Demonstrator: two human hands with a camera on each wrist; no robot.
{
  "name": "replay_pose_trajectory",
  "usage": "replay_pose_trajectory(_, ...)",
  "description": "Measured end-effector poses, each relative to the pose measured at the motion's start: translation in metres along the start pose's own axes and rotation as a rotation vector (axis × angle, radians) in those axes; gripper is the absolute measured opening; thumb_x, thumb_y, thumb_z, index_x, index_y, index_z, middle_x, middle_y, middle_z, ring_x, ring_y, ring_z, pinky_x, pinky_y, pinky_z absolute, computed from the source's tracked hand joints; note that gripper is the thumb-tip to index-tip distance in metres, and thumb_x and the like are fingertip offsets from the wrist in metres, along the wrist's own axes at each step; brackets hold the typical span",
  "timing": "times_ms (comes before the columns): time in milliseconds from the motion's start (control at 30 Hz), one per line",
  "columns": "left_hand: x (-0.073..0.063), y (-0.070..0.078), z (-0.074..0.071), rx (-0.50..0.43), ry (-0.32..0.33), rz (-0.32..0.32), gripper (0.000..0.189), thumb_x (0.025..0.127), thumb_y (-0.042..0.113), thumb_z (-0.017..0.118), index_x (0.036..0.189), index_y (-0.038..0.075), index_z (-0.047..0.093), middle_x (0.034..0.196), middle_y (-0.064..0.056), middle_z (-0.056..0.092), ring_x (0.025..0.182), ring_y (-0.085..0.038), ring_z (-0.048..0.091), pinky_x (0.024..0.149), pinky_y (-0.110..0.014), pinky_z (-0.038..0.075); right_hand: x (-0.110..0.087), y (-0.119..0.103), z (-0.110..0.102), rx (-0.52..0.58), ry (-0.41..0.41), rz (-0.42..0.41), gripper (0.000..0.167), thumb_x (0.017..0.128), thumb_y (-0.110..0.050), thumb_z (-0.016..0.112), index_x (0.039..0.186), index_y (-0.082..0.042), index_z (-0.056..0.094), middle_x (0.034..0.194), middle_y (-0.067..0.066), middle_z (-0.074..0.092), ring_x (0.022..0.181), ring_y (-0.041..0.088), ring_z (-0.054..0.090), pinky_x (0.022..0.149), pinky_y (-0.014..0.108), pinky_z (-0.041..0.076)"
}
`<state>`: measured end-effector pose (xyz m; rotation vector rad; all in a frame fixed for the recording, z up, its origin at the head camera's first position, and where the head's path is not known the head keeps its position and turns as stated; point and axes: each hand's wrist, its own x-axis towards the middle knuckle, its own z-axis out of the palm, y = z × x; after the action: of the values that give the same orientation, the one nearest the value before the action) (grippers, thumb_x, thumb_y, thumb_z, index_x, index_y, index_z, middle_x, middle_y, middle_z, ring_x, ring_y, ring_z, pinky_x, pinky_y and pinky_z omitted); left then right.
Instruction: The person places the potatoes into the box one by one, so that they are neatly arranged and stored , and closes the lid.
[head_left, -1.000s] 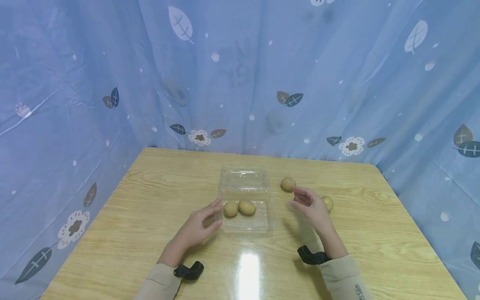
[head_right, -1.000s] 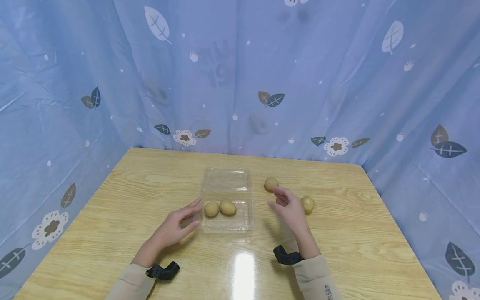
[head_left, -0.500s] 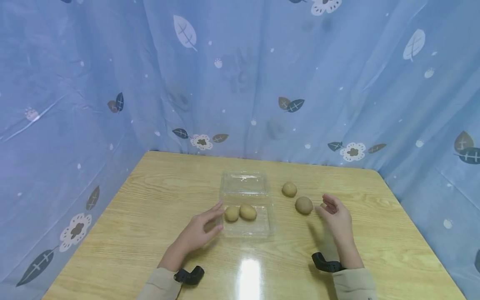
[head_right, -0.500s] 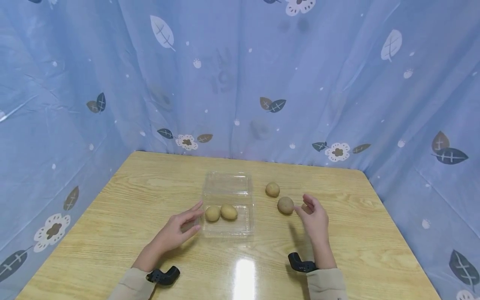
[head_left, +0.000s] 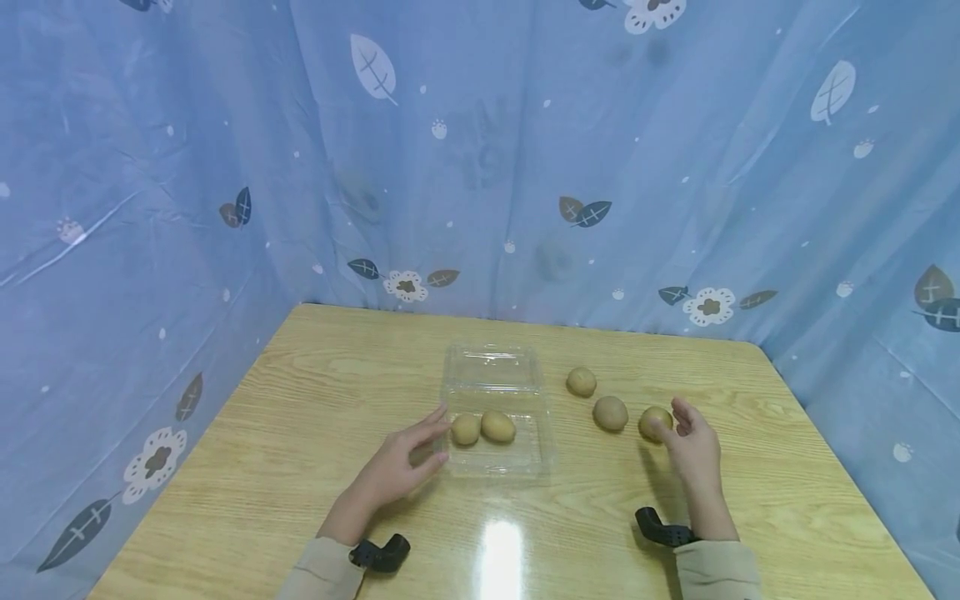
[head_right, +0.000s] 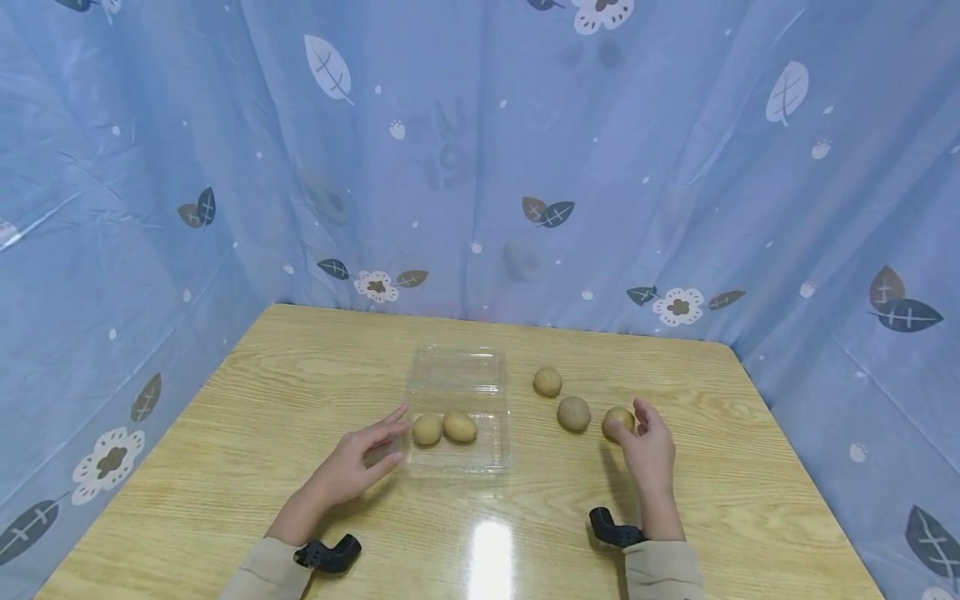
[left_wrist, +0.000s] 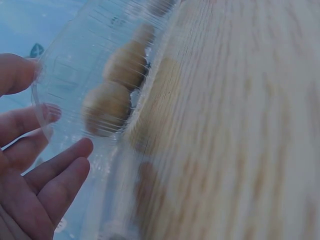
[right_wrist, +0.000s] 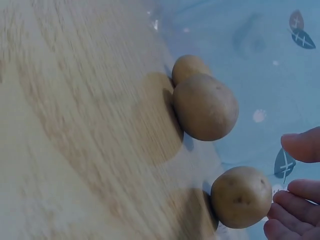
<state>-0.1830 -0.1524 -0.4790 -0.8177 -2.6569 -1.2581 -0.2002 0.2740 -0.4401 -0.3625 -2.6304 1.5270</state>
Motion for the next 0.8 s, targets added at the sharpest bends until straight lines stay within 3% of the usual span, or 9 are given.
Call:
replay_pose_trajectory(167, 0.000, 0.000, 0.000, -0.004, 0.000, 0.005, 0.049, 0.095, 0.035, 0.056, 0.134, 0.005, 0.053, 0.152, -0.009, 0.033, 0.125, -0.025, 0.053, 0.106, -0.041, 0.042, 0.002, 0.003, 0.000, -0.002, -0.058, 0.052, 0.077, 0.094, -0.026, 0.059, 0.151, -0.001, 0.014, 0.155, 0.023, 0.018, 0.141, 0.043, 0.023, 0.117, 0.048, 0.028)
replay_pose_trajectory(467, 0.000, 0.001, 0.000, -0.023, -0.009, -0.004, 0.048, 0.095, 0.033, 0.057, 0.134, 0.005, 0.052, 0.153, -0.007, 0.031, 0.122, -0.024, 0.055, 0.105, -0.039, 0.044, 0.007, 0.008, 0.003, -0.020, -0.074, 0.044, 0.077, 0.094, -0.023, 0.059, 0.151, 0.001, 0.011, 0.156, 0.024, 0.014, 0.142, 0.042, 0.019, 0.118, 0.047, 0.026)
replay_pose_trajectory(800, 0.000, 0.002, 0.000, -0.022, -0.011, -0.004, 0.047, 0.095, 0.032, 0.057, 0.134, 0.006, 0.052, 0.153, -0.007, 0.032, 0.124, -0.025, 0.054, 0.105, -0.040, 0.044, 0.010, 0.015, 0.005, -0.043, -0.102, 0.054, 0.076, 0.095, -0.020, 0.056, 0.150, 0.004, 0.009, 0.153, 0.029, 0.014, 0.138, 0.047, 0.023, 0.114, 0.054, 0.029)
